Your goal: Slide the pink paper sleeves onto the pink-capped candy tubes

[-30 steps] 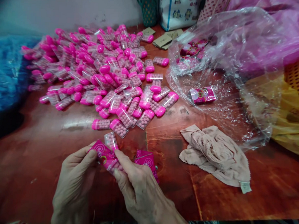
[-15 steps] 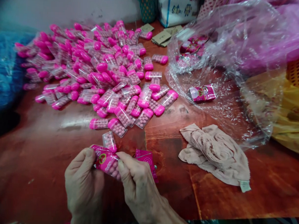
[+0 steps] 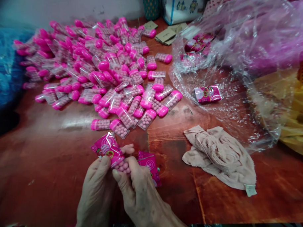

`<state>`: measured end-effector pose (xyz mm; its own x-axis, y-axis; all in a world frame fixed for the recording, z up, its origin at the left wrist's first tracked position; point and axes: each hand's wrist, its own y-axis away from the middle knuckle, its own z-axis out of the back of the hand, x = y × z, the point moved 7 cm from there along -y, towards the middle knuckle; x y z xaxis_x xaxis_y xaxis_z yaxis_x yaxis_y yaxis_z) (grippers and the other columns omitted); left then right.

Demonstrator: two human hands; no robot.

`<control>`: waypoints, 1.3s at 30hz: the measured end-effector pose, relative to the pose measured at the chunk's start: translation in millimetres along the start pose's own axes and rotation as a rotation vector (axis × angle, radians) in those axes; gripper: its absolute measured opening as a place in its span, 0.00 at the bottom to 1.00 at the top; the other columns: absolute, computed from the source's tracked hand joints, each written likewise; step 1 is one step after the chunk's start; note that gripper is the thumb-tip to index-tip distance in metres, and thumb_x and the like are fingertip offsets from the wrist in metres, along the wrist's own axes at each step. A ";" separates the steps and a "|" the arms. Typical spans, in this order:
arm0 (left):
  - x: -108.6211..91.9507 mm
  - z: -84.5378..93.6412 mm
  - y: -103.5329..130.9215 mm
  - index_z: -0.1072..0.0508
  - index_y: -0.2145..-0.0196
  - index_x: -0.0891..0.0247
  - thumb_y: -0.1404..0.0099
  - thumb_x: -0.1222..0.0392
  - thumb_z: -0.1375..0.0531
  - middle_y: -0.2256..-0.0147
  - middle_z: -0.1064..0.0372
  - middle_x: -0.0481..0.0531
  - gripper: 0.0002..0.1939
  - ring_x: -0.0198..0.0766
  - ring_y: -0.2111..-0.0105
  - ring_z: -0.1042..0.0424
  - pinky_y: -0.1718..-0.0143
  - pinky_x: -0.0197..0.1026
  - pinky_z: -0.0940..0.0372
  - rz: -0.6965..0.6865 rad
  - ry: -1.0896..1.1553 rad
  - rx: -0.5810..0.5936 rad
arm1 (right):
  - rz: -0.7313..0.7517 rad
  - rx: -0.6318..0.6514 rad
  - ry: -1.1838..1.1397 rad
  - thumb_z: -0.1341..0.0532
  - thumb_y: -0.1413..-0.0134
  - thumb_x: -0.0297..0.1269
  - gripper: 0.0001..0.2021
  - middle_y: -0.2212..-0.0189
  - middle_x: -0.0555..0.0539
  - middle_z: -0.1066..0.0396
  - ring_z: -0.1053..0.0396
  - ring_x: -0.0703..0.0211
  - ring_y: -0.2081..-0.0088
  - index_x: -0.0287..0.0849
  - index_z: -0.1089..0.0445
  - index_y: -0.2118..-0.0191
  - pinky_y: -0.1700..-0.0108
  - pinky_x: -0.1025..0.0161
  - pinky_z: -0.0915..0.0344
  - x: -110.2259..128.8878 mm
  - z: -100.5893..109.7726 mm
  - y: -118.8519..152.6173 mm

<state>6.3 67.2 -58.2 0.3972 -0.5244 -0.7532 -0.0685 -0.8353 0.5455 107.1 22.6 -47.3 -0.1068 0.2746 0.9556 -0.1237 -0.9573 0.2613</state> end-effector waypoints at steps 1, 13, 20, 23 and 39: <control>0.9 -1.7 0.7 0.22 0.65 0.67 0.42 0.59 0.39 0.62 0.25 0.60 0.10 0.46 0.60 0.27 0.59 0.44 0.33 0.012 -0.004 -0.001 | -0.011 -0.016 0.017 0.46 0.41 0.45 0.17 0.59 0.45 0.28 0.30 0.55 0.59 0.45 0.37 0.49 0.57 0.61 0.32 -3.7 -0.1 3.2; 8.6 -11.4 9.0 0.23 0.61 0.64 0.41 0.57 0.40 0.60 0.25 0.59 0.13 0.48 0.58 0.27 0.58 0.45 0.33 0.056 0.036 0.152 | -0.021 0.008 0.001 0.47 0.40 0.46 0.22 0.49 0.42 0.33 0.35 0.52 0.48 0.47 0.43 0.42 0.49 0.55 0.35 -4.4 -3.2 5.9; -9.6 -11.5 -3.7 0.23 0.66 0.66 0.40 0.55 0.42 0.63 0.25 0.58 0.13 0.44 0.64 0.27 0.64 0.42 0.32 -0.004 0.036 0.031 | -0.027 0.070 -0.060 0.50 0.38 0.45 0.19 0.58 0.44 0.28 0.30 0.54 0.56 0.46 0.41 0.45 0.53 0.57 0.32 0.8 -7.8 8.3; -8.3 -19.7 -1.8 0.23 0.67 0.66 0.39 0.55 0.43 0.64 0.26 0.58 0.13 0.41 0.67 0.28 0.69 0.38 0.33 -0.012 -0.011 0.076 | -0.016 -0.049 -0.024 0.51 0.38 0.48 0.22 0.54 0.41 0.30 0.31 0.52 0.53 0.45 0.43 0.43 0.51 0.56 0.34 -0.3 -7.1 16.6; 7.7 -14.3 13.6 0.23 0.65 0.61 0.40 0.53 0.43 0.70 0.26 0.54 0.12 0.40 0.71 0.28 0.68 0.41 0.32 0.114 0.031 0.035 | -0.186 0.005 0.057 0.50 0.39 0.49 0.23 0.52 0.43 0.32 0.29 0.47 0.56 0.55 0.45 0.40 0.65 0.60 0.28 3.1 -1.8 22.8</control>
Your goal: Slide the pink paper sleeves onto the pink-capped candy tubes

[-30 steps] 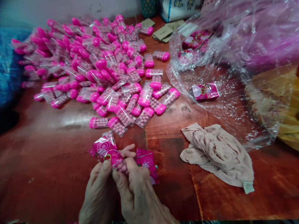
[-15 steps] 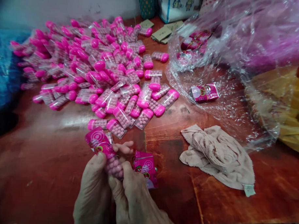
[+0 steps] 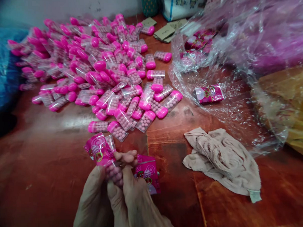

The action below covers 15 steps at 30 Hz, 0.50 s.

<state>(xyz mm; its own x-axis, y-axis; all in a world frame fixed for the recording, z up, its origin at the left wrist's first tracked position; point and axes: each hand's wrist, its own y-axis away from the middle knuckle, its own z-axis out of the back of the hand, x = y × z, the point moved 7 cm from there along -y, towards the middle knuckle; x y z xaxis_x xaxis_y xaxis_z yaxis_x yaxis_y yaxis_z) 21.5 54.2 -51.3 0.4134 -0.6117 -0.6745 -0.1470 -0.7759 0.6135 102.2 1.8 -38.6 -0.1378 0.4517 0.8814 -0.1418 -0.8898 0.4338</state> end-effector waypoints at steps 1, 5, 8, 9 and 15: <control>0.2 0.2 -0.5 0.23 0.65 0.62 0.39 0.54 0.44 0.69 0.27 0.54 0.13 0.40 0.69 0.28 0.66 0.41 0.33 0.007 0.018 -0.016 | 0.016 0.001 0.009 0.49 0.40 0.49 0.23 0.52 0.43 0.31 0.29 0.46 0.57 0.55 0.46 0.39 0.67 0.61 0.28 -2.2 -1.8 1.4; -3.7 -8.1 -5.1 0.25 0.72 0.63 0.38 0.58 0.46 0.70 0.29 0.54 0.11 0.43 0.61 0.30 0.61 0.40 0.35 -0.027 0.043 0.021 | 0.045 0.020 0.028 0.49 0.40 0.48 0.24 0.57 0.42 0.29 0.29 0.47 0.60 0.52 0.45 0.40 0.66 0.59 0.29 -10.5 -9.2 -1.5; -6.3 -15.0 -6.2 0.27 0.76 0.62 0.41 0.60 0.44 0.74 0.30 0.51 0.09 0.38 0.68 0.30 0.67 0.36 0.36 -0.046 -0.002 0.072 | 0.080 0.048 0.001 0.51 0.39 0.47 0.23 0.57 0.41 0.30 0.29 0.48 0.59 0.48 0.43 0.41 0.63 0.59 0.30 -6.0 -10.9 -9.8; -4.7 -17.4 -5.3 0.27 0.76 0.62 0.41 0.60 0.44 0.74 0.30 0.50 0.09 0.36 0.72 0.31 0.70 0.36 0.37 -0.023 -0.030 0.100 | 0.107 0.069 -0.023 0.52 0.39 0.47 0.23 0.55 0.40 0.31 0.29 0.48 0.59 0.46 0.43 0.41 0.63 0.59 0.31 -1.7 -11.2 -12.6; 4.0 -18.0 6.0 0.31 0.81 0.62 0.47 0.59 0.41 0.73 0.29 0.53 0.08 0.44 0.68 0.30 0.65 0.42 0.36 -0.008 -0.021 0.092 | 0.246 0.149 -0.066 0.55 0.38 0.47 0.24 0.61 0.41 0.32 0.30 0.52 0.62 0.42 0.42 0.42 0.61 0.60 0.32 18.2 -10.5 -15.5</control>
<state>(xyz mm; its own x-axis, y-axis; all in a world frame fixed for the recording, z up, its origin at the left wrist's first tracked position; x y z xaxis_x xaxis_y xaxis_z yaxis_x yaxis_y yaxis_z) 38.5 49.9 -42.9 0.3957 -0.6079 -0.6884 -0.2265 -0.7910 0.5683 91.6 24.4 -31.3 -0.0853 0.2208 0.9716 0.0340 -0.9739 0.2243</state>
